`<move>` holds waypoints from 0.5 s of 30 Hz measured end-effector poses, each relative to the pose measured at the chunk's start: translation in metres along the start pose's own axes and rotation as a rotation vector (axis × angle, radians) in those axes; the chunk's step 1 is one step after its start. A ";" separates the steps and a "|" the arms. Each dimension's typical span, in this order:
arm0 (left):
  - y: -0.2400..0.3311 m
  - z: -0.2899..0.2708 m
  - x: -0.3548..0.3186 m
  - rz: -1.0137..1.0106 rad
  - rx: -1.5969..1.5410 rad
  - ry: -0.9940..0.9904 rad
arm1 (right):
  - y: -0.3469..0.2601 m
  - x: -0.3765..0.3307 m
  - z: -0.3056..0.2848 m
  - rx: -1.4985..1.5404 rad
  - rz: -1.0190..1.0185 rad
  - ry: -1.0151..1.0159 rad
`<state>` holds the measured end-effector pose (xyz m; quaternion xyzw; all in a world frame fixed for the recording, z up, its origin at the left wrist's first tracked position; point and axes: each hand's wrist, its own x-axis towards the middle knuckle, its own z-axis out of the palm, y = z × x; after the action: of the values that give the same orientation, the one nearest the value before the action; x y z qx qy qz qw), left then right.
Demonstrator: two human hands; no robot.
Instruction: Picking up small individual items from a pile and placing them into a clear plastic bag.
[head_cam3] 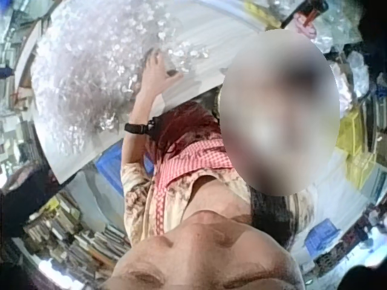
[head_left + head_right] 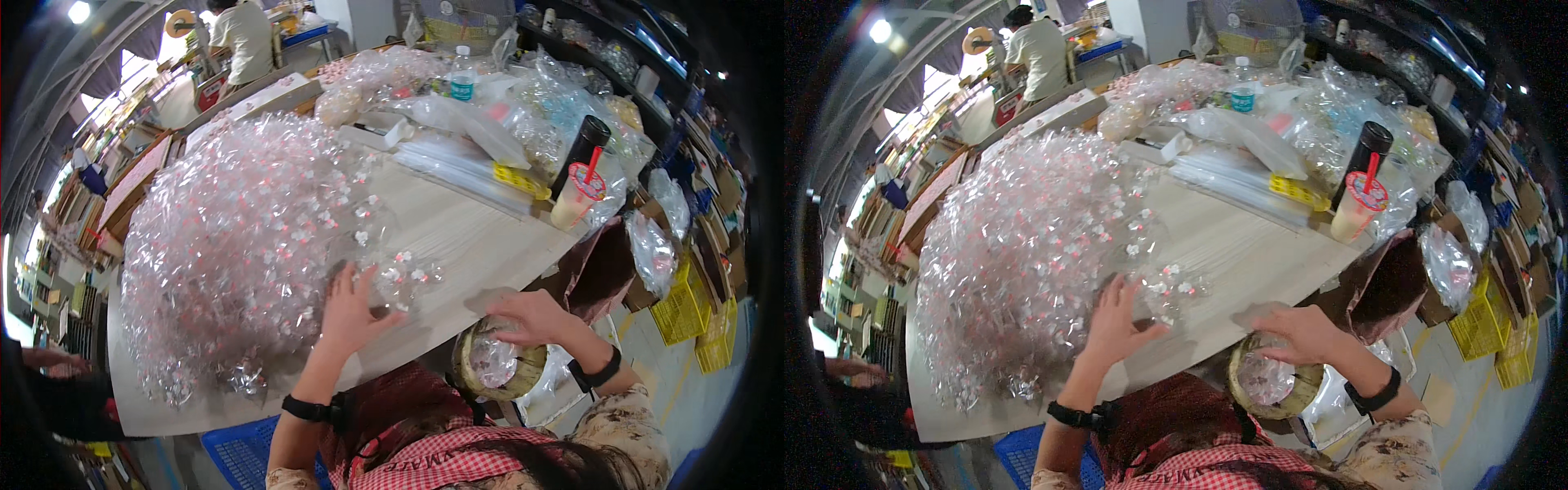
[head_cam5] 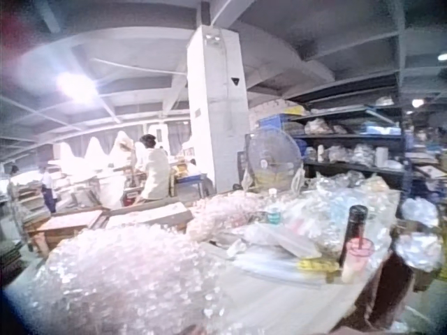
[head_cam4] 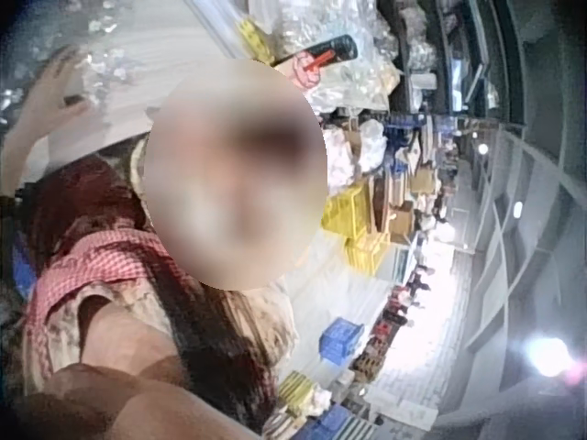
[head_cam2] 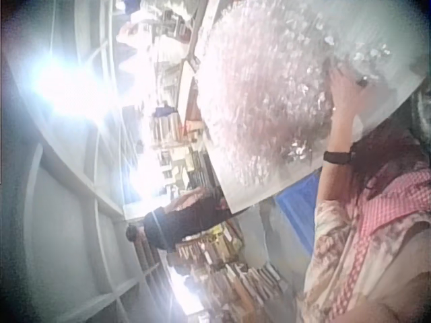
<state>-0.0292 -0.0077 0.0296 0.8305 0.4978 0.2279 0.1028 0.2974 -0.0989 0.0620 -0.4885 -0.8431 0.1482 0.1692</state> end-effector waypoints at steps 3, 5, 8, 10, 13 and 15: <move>0.012 0.005 -0.009 0.024 0.038 -0.004 | -0.011 0.019 -0.013 -0.032 -0.033 -0.148; 0.008 0.015 -0.013 -0.041 -0.166 0.057 | -0.005 0.040 -0.004 0.094 0.048 -0.128; 0.005 0.025 -0.017 -0.041 -0.214 0.121 | -0.010 0.096 0.000 0.058 -0.142 -0.050; 0.003 0.028 -0.024 -0.060 -0.207 0.154 | -0.013 0.123 0.018 0.132 -0.312 0.059; 0.006 0.036 -0.026 0.017 -0.270 0.259 | -0.005 0.154 0.052 -0.125 -0.397 -0.058; 0.008 0.037 -0.030 0.000 -0.269 0.343 | 0.002 0.154 0.076 -0.159 -0.406 -0.077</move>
<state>-0.0171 -0.0362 -0.0083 0.7584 0.4728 0.4304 0.1265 0.1948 0.0300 0.0141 -0.3147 -0.9389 0.0627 0.1243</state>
